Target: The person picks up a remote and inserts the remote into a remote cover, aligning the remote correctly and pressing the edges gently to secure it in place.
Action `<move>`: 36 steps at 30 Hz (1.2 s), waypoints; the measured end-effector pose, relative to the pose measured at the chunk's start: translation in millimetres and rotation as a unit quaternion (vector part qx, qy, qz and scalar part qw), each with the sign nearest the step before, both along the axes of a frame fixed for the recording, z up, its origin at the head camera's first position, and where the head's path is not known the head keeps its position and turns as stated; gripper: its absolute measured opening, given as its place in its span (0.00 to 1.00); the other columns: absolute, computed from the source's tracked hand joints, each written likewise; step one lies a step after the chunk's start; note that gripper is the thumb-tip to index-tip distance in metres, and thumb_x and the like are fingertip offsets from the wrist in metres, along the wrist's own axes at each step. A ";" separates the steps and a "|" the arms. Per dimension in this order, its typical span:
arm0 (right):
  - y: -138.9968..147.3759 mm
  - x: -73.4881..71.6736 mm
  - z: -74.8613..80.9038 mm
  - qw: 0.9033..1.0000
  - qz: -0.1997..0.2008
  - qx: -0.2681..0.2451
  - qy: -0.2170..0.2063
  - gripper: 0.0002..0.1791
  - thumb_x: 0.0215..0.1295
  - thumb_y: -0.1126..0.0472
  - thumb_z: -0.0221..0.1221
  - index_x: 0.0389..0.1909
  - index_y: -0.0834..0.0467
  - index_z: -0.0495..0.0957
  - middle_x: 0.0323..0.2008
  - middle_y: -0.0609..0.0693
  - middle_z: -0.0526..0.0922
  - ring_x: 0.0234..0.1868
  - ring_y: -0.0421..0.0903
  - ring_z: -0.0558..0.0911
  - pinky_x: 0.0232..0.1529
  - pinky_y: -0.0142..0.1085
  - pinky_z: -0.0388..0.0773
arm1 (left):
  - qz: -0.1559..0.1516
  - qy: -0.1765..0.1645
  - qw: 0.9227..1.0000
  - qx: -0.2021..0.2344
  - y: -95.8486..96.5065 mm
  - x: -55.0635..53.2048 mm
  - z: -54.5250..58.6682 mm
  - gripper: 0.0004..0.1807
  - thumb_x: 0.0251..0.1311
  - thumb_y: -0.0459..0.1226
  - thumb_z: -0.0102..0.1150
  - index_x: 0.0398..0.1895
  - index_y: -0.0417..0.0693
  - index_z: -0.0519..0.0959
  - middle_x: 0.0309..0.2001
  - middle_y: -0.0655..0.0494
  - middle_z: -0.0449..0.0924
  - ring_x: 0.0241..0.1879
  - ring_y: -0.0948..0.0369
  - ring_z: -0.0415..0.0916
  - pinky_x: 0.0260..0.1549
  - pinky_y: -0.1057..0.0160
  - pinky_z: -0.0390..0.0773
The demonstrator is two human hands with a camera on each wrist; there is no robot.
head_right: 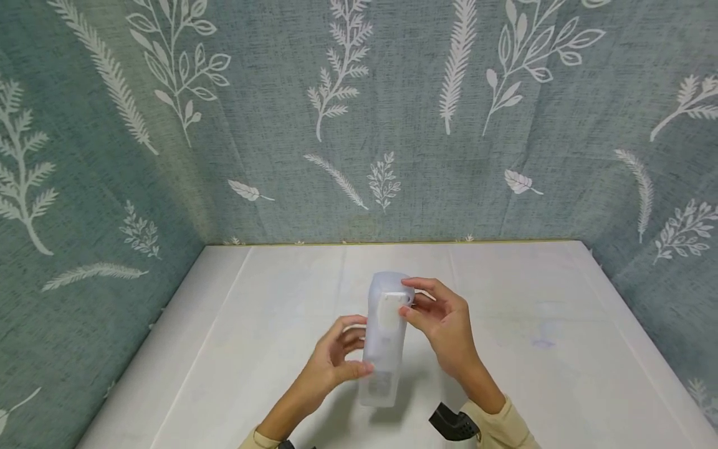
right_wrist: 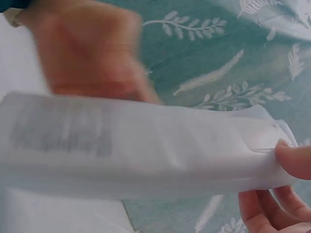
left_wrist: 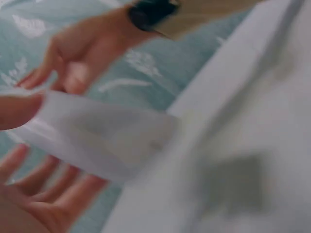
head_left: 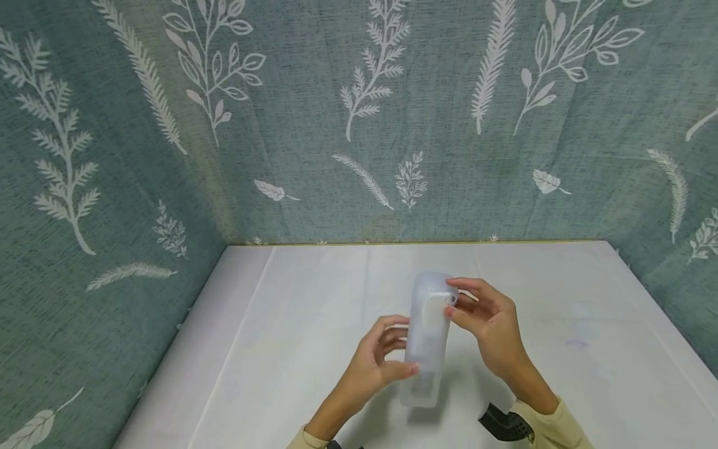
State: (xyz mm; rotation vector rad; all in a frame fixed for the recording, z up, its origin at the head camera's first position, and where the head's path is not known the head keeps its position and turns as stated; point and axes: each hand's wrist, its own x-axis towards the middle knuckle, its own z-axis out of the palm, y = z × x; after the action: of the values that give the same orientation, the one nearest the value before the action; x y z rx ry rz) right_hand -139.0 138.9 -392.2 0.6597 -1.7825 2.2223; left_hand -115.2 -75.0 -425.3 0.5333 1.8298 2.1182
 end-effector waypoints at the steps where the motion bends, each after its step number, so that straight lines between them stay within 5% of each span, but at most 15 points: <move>1: 0.2 -0.5 0.9 1.000 0.003 -0.009 0.004 0.22 0.55 0.83 0.56 0.52 0.70 0.74 0.50 0.55 0.77 0.46 0.48 0.82 0.42 0.36 0.81 | -0.026 -0.013 0.999 -0.027 -1.1 2.3 -5.5 0.33 0.53 0.28 0.64 0.63 0.47 0.63 0.55 0.47 0.73 0.50 0.55 0.74 0.44 0.58 0.80; 5: -1.1 -0.6 3.1 1.000 0.001 -0.002 0.009 0.21 0.55 0.83 0.57 0.51 0.71 0.73 0.49 0.54 0.78 0.44 0.49 0.82 0.42 0.36 0.81 | -0.098 -0.055 0.989 -0.094 -0.9 13.1 -20.0 0.30 0.56 0.29 0.63 0.62 0.48 0.66 0.46 0.52 0.79 0.39 0.57 0.81 0.35 0.58 0.83; 8: -2.2 0.2 2.4 1.000 -0.008 0.024 0.001 0.21 0.54 0.82 0.59 0.51 0.71 0.73 0.48 0.55 0.79 0.44 0.48 0.82 0.41 0.36 0.82 | -0.116 -0.080 0.985 -0.099 1.5 18.7 -22.4 0.27 0.58 0.29 0.61 0.61 0.46 0.67 0.40 0.52 0.79 0.33 0.56 0.82 0.28 0.56 0.83; 12: -1.5 0.3 0.9 1.000 -0.001 0.031 0.000 0.23 0.54 0.82 0.59 0.53 0.70 0.72 0.46 0.58 0.79 0.43 0.49 0.83 0.40 0.36 0.82 | -0.131 -0.071 0.984 -0.100 1.3 20.5 -22.6 0.33 0.54 0.26 0.63 0.64 0.49 0.64 0.42 0.53 0.78 0.36 0.58 0.80 0.26 0.56 0.83; 23: 1.4 -0.7 0.7 0.999 -0.006 0.033 -0.015 0.23 0.54 0.81 0.59 0.54 0.70 0.72 0.50 0.56 0.77 0.45 0.50 0.82 0.40 0.37 0.82 | -0.129 -0.022 0.981 -0.141 0.2 19.2 -23.1 0.34 0.49 0.25 0.67 0.60 0.50 0.68 0.39 0.55 0.83 0.32 0.64 0.82 0.26 0.62 0.83; 29: 1.0 -3.8 0.7 0.998 -0.042 0.011 -0.040 0.23 0.53 0.82 0.59 0.53 0.72 0.71 0.50 0.56 0.76 0.45 0.48 0.82 0.42 0.36 0.81 | -0.123 0.017 0.984 -0.125 -1.1 20.8 -25.4 0.25 0.54 0.28 0.64 0.55 0.42 0.68 0.36 0.51 0.83 0.29 0.65 0.82 0.25 0.62 0.83; 36: -1.4 -6.5 1.2 0.998 -0.035 -0.014 -0.041 0.24 0.54 0.82 0.58 0.54 0.73 0.71 0.50 0.57 0.75 0.45 0.49 0.81 0.41 0.35 0.81 | -0.121 0.047 0.987 -0.097 0.1 25.6 -29.5 0.18 0.59 0.31 0.61 0.50 0.40 0.67 0.31 0.51 0.82 0.21 0.66 0.81 0.24 0.62 0.83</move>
State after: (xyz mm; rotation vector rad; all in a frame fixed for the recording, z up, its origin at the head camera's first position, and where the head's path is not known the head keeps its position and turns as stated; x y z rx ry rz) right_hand -145.5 137.5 -391.0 0.5004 -1.7805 2.2530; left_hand -89.6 -74.9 -454.8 0.7743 1.8885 1.7623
